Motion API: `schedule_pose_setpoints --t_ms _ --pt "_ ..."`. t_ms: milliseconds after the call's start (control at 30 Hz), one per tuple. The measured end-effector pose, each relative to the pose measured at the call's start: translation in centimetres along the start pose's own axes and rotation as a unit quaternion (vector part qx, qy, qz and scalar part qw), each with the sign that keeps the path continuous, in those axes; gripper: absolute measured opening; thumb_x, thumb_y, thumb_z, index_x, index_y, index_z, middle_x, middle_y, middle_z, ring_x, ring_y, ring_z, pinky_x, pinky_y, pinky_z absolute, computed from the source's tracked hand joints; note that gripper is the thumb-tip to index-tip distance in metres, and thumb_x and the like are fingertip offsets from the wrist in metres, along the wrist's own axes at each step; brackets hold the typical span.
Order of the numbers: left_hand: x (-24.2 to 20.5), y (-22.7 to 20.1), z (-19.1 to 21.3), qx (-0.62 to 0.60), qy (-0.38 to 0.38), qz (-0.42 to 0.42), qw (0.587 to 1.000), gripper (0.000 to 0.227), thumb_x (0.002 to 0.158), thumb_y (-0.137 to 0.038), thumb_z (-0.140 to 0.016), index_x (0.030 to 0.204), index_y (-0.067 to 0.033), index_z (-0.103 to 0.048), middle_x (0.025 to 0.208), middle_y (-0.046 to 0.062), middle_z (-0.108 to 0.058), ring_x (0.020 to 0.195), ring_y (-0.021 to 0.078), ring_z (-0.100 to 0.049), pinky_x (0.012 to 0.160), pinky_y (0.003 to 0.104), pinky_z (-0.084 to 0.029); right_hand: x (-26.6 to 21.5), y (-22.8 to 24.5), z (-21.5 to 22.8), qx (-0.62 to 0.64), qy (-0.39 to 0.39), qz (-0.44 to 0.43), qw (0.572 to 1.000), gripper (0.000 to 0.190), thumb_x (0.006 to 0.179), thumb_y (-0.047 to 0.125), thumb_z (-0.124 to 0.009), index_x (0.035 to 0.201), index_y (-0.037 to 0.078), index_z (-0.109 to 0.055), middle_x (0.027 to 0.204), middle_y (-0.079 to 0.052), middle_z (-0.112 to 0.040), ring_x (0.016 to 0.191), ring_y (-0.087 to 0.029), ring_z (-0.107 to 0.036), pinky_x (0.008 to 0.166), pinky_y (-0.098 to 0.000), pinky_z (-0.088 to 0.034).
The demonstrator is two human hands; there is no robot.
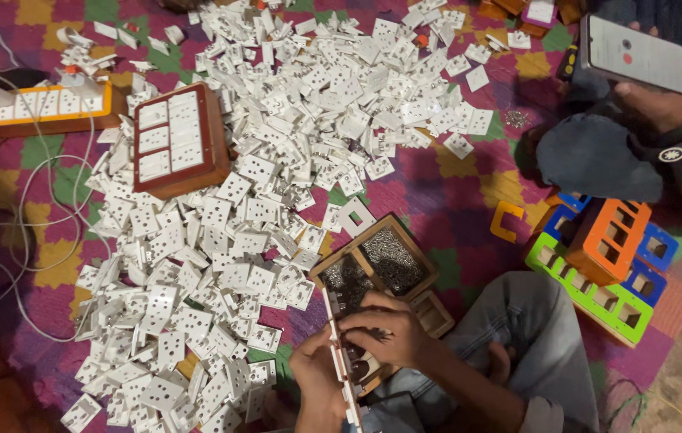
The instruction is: The person sits on the floor and assembles electrical socket plates by inserting white plastic modules into orange and green frames and securing them with screws from a nearby wooden box. The person handles multiple frames and modules, placing completed units aside.
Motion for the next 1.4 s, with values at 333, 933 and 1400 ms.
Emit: schedule_pose_setpoints --t_ms 333,933,1400 --pt "0.0 0.7 -0.8 -0.018 0.019 0.024 0.999 0.029 0.081 -0.033 -0.052 0.094 -0.0095 -0.063 0.069 0.006 -0.057 0.055 0.0202 -0.055 0.045 0.032 -0.044 -0.6 -0.1 -0.1 -0.056 -0.002 0.020 0.998 0.029 0.073 0.004 -0.089 0.099 0.007 -0.077 0.092 -0.008 -0.061 0.078 -0.019 -0.064 0.065 -0.0303 -0.052" --pt "-0.3 0.6 -1.6 -0.018 0.067 0.006 0.998 0.032 0.084 -0.034 -0.054 0.099 -0.0070 -0.063 0.076 0.007 -0.061 0.059 0.0204 -0.060 0.050 0.033 -0.049 -1.2 1.4 0.5 -0.091 -0.053 0.069 0.992 0.028 0.073 0.006 -0.086 0.098 0.009 -0.073 0.096 -0.008 -0.056 0.087 -0.022 -0.063 0.080 -0.0380 -0.055" --pt "-0.1 -0.2 -0.9 0.042 0.036 -0.024 0.998 0.035 0.084 -0.040 -0.059 0.098 -0.0085 -0.061 0.071 0.004 -0.058 0.055 0.0177 -0.057 0.045 0.031 -0.046 -0.4 1.1 -0.2 -0.112 0.005 0.017 0.994 0.021 0.078 0.010 -0.083 0.098 0.012 -0.077 0.095 -0.008 -0.057 0.074 -0.022 -0.064 0.063 -0.0343 -0.054"
Point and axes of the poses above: each hand's wrist, its own x-axis towards the middle knuckle, its own z-axis out of the back of the hand, y = z × x, the point moved 8 cm from there along x, towards the middle knuckle
